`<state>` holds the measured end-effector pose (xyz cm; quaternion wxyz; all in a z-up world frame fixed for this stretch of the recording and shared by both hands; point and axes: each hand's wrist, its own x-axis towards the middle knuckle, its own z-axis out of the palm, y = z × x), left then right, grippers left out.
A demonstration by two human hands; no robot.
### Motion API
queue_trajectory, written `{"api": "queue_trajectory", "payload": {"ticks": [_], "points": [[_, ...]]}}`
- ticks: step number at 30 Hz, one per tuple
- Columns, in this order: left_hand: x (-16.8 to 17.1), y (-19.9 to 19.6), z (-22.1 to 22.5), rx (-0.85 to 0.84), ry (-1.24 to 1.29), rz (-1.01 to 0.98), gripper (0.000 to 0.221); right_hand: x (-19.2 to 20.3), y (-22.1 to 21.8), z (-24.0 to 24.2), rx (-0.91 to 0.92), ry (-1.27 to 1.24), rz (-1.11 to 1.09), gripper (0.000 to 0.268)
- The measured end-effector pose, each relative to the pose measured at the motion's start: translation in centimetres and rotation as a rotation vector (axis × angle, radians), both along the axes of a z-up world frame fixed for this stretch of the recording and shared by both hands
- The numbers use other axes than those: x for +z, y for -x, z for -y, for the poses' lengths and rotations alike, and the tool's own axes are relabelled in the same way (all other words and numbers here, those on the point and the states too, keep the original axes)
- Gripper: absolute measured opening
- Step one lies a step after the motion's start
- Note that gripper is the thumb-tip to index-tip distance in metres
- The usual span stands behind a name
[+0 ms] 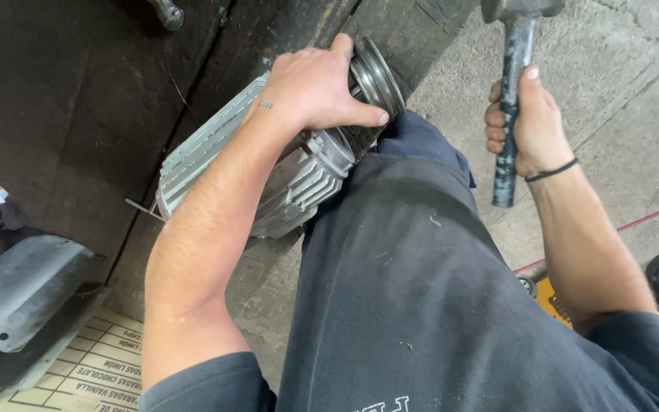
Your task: Repairing an electric motor by removing a pulley, using a power drill on a component, and hammering the pulley back onto the shaft.
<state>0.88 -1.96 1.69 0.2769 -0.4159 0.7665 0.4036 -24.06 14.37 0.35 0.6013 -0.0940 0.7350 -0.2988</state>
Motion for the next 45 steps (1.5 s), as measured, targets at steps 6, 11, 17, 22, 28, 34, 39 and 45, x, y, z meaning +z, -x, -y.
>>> {"api": "queue_trajectory", "payload": {"ticks": [6, 11, 17, 22, 28, 34, 39, 45], "points": [[0.0, 0.0, 0.0, 0.003, 0.017, -0.003, 0.092, -3.6, -2.7, -2.4, 0.300, -0.052, 0.173, 0.047], [-0.3, 0.1, 0.1, -0.004, 0.040, 0.006, 0.094, -5.9, 1.4, -4.0, 0.218, 0.052, 0.220, 0.054], [-0.4, 0.0, 0.1, -0.006, 0.049, -0.003, 0.094, -2.2, 1.6, -0.1, -0.175, 0.044, 0.023, 0.054], [-0.1, 0.0, 0.0, -0.005, 0.026, 0.014, 0.092, -2.3, -2.6, -1.3, 0.220, -0.087, 0.052, 0.052], [-0.4, -0.3, 0.1, -0.003, 0.043, 0.000, 0.095, -3.6, 0.0, -2.3, 0.388, -0.010, 0.119, 0.048], [-0.3, -1.1, 0.9, 0.144, 0.035, -0.115, 0.112, -1.5, 1.5, -0.8, 0.052, -0.006, 0.049, 0.053], [-1.4, -1.4, 1.7, 0.287, 0.066, -0.278, 0.094, -1.4, -1.6, -0.6, 0.193, -0.101, -0.110, 0.049], [-2.1, -1.2, 1.5, 0.109, 0.004, -0.188, 0.095, -4.0, -1.6, -2.7, 0.358, 0.008, 0.106, 0.048]]}}
